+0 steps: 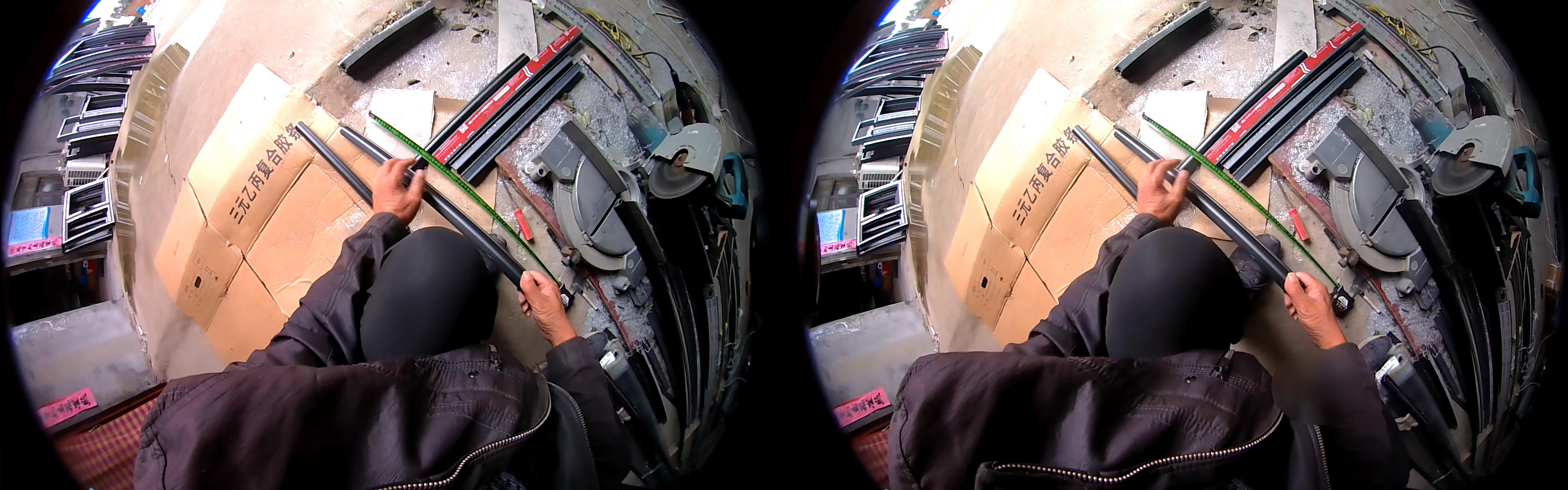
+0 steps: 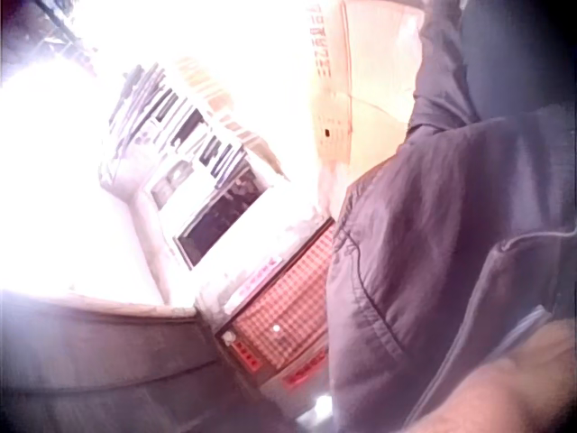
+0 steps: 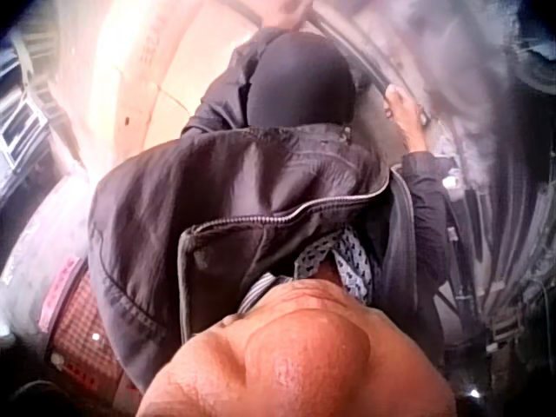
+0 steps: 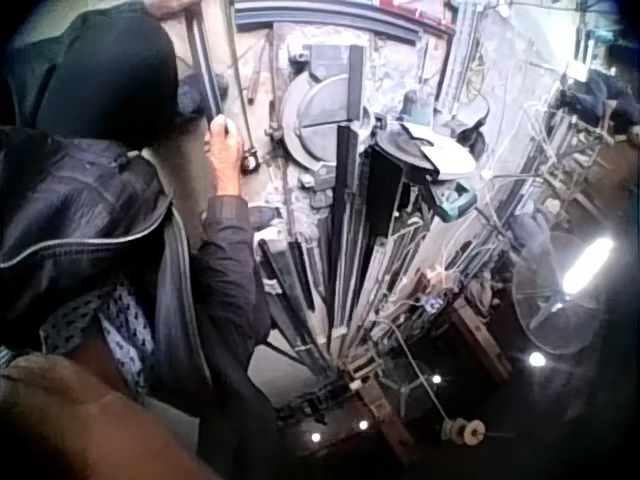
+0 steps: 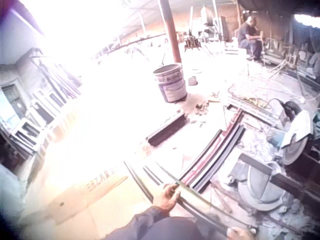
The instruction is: The person measures a long black profile with a tape measure and marks it with a marker. They then place the profile on a miter saw and cut it at the marked point. The person repeats this process for several other profiles, measuring, marking, and cutting them to specific lengths.
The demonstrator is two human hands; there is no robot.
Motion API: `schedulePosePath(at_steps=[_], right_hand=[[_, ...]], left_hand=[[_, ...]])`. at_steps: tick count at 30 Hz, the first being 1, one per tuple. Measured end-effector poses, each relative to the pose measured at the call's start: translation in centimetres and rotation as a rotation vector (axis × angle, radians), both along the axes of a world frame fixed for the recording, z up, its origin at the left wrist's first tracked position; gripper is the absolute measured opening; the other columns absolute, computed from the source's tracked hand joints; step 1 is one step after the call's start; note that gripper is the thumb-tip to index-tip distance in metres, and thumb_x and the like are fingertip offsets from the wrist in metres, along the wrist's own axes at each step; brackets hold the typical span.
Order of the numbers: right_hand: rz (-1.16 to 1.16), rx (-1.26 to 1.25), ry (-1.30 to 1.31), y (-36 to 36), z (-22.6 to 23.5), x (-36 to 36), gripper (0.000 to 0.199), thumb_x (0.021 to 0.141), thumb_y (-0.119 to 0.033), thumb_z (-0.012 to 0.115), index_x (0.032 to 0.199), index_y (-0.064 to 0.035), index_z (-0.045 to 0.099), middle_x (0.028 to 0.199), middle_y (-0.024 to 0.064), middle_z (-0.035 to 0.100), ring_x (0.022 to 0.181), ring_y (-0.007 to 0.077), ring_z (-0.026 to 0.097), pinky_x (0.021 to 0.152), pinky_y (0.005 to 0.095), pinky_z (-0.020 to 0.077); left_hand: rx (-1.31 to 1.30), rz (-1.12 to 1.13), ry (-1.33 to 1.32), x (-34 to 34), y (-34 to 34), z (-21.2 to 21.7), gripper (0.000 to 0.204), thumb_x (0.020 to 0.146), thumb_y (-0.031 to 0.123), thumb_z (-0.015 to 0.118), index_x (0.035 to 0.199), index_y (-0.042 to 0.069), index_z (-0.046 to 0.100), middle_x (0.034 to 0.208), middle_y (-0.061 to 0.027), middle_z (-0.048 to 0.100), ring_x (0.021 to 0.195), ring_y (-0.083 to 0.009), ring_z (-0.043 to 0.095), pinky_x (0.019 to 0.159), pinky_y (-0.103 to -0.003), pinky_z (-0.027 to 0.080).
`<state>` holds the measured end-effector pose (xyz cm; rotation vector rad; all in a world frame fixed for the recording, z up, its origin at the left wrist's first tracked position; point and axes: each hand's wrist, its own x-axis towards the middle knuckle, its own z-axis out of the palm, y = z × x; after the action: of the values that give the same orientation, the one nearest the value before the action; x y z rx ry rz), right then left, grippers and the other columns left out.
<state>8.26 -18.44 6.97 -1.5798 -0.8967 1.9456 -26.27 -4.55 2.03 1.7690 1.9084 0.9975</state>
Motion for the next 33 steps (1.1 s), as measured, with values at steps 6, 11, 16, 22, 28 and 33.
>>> schedulePosePath(at_steps=[6, 11, 16, 22, 28, 33], right_hand=[[0.043, 0.014, -0.003, 0.5, -6.7, 0.0, 0.044, 0.101, -0.051, 0.063, 0.096, -0.0077, 0.061, 0.075, -0.0010, 0.058, 0.065, 0.0069, 0.053, 0.058, 0.0239, 0.0433], [0.069, 0.012, -0.077, 1.5, -11.3, 0.4, 0.047, 0.100, -0.052, 0.065, 0.102, -0.0051, 0.064, 0.078, 0.0005, 0.060, 0.067, 0.0085, 0.055, 0.060, 0.0263, 0.0472], [0.061, 0.075, -0.252, 2.0, -15.2, 1.3, 0.045, 0.098, -0.044, 0.069, 0.105, 0.0000, 0.068, 0.083, 0.0053, 0.065, 0.075, 0.0145, 0.059, 0.070, 0.0328, 0.0506], [-0.028, 0.081, -0.321, 2.4, -18.0, 0.1, 0.040, 0.098, -0.037, 0.070, 0.110, 0.0014, 0.070, 0.091, 0.0108, 0.071, 0.084, 0.0187, 0.064, 0.079, 0.0362, 0.0515], [-0.057, 0.142, -0.339, 2.6, -20.2, -0.7, 0.038, 0.102, -0.038, 0.066, 0.114, -0.0024, 0.066, 0.088, 0.0008, 0.063, 0.074, 0.0098, 0.056, 0.062, 0.0289, 0.0501], [-0.075, 0.093, -0.324, 2.9, -19.1, -0.5, 0.037, 0.100, -0.034, 0.069, 0.116, -0.0008, 0.068, 0.094, 0.0092, 0.069, 0.083, 0.0174, 0.063, 0.076, 0.0343, 0.0517]], left_hand=[[-0.366, 0.627, 0.099, -4.0, -2.2, -5.6, 0.047, 0.091, 0.031, 0.070, 0.123, -0.003, 0.063, 0.118, -0.0232, 0.065, 0.114, -0.0378, 0.062, 0.100, -0.045, 0.048], [-0.682, 0.721, -0.014, -7.3, -3.6, -9.6, 0.068, 0.078, 0.049, 0.075, 0.110, -0.011, 0.067, 0.109, -0.0301, 0.071, 0.108, -0.0415, 0.068, 0.096, -0.047, 0.051], [-0.858, 0.603, -0.085, -6.7, -3.9, -12.0, 0.065, 0.079, 0.048, 0.076, 0.092, -0.016, 0.071, 0.096, -0.0312, 0.074, 0.096, -0.0400, 0.073, 0.088, -0.045, 0.054], [-0.833, 0.608, -0.102, -8.6, -4.3, -15.4, 0.056, 0.081, 0.041, 0.077, 0.086, -0.015, 0.071, 0.082, -0.0250, 0.073, 0.079, -0.0340, 0.074, 0.075, -0.043, 0.056], [-0.793, 0.585, -0.181, -7.4, -4.1, -13.9, 0.044, 0.080, 0.035, 0.075, 0.080, -0.009, 0.071, 0.070, -0.0148, 0.069, 0.061, -0.0249, 0.069, 0.058, -0.038, 0.054], [-0.811, 0.613, -0.167, -6.8, -4.1, -12.5, 0.045, 0.080, 0.036, 0.076, 0.082, -0.008, 0.072, 0.072, -0.0134, 0.070, 0.060, -0.0221, 0.068, 0.057, -0.036, 0.054]])
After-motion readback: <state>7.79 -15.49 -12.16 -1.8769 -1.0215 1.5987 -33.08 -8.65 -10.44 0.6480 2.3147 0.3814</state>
